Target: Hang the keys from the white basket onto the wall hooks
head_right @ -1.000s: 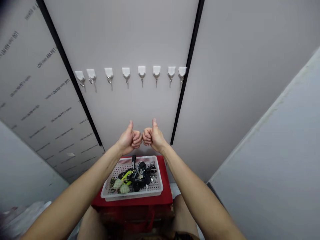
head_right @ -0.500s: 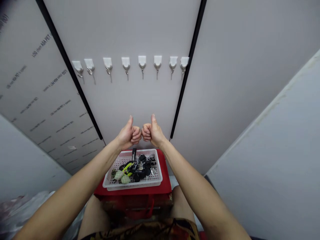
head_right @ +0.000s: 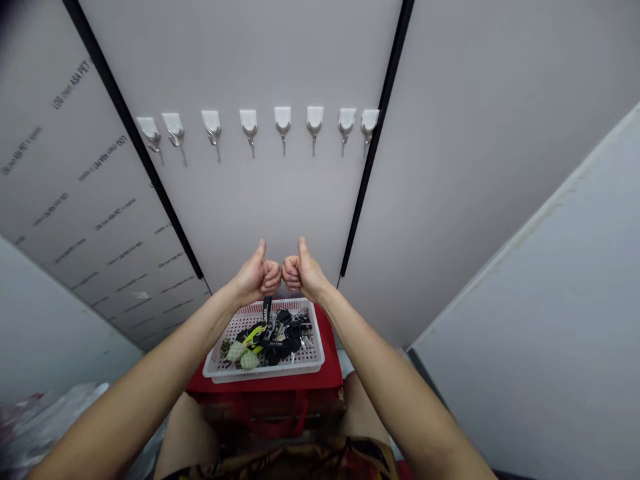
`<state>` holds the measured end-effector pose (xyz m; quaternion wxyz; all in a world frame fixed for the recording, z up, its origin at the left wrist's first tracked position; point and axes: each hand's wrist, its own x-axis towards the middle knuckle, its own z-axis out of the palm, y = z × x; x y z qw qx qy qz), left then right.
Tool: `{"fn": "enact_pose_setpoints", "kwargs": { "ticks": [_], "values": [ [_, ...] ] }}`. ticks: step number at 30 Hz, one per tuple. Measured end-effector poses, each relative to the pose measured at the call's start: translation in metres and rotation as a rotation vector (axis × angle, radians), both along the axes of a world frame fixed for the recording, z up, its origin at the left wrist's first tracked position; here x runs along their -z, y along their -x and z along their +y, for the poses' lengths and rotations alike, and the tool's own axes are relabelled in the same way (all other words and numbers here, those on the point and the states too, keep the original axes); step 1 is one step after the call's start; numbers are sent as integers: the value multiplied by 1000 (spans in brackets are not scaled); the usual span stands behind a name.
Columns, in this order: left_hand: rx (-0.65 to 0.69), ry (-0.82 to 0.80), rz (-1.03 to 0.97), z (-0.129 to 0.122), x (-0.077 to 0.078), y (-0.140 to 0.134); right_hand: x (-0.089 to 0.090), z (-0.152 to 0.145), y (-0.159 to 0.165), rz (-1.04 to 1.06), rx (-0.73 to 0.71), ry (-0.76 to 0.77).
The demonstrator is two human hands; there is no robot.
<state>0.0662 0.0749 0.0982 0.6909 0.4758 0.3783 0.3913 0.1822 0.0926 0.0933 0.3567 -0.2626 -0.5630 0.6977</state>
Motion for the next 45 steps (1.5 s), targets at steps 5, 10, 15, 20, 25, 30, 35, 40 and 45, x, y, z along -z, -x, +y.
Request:
{"fn": "enact_pose_setpoints", "kwargs": {
  "ticks": [5, 10, 15, 20, 25, 30, 35, 40, 45],
  "values": [
    [-267, 52, 246, 3, 43, 8, 47, 4, 6, -589, 185, -252],
    [-253, 118, 294, -7, 84, 17, 79, 5, 5, -1159, 269, -680],
    [-303, 78, 314, -13, 100, 17, 89, -1, 8, -1367, 190, -824],
    [-331, 26, 380, -15, 102, 21, 85, -5, 4, -1220, 218, -857],
    [-358, -120, 345, -15, 94, 20, 63, -4, -6, -780, 296, -746],
    [-223, -250, 215, -18, 75, 9, 48, -4, -8, -456, 335, -475],
    [-253, -275, 302, -20, 65, 5, 48, -7, -7, -295, 369, -264],
    [-428, -312, 484, -15, 56, 13, 47, -8, -13, -329, 415, -288],
    [-327, -444, 558, -9, 36, 10, 40, -15, -16, -361, 312, -428]
  ]
}}
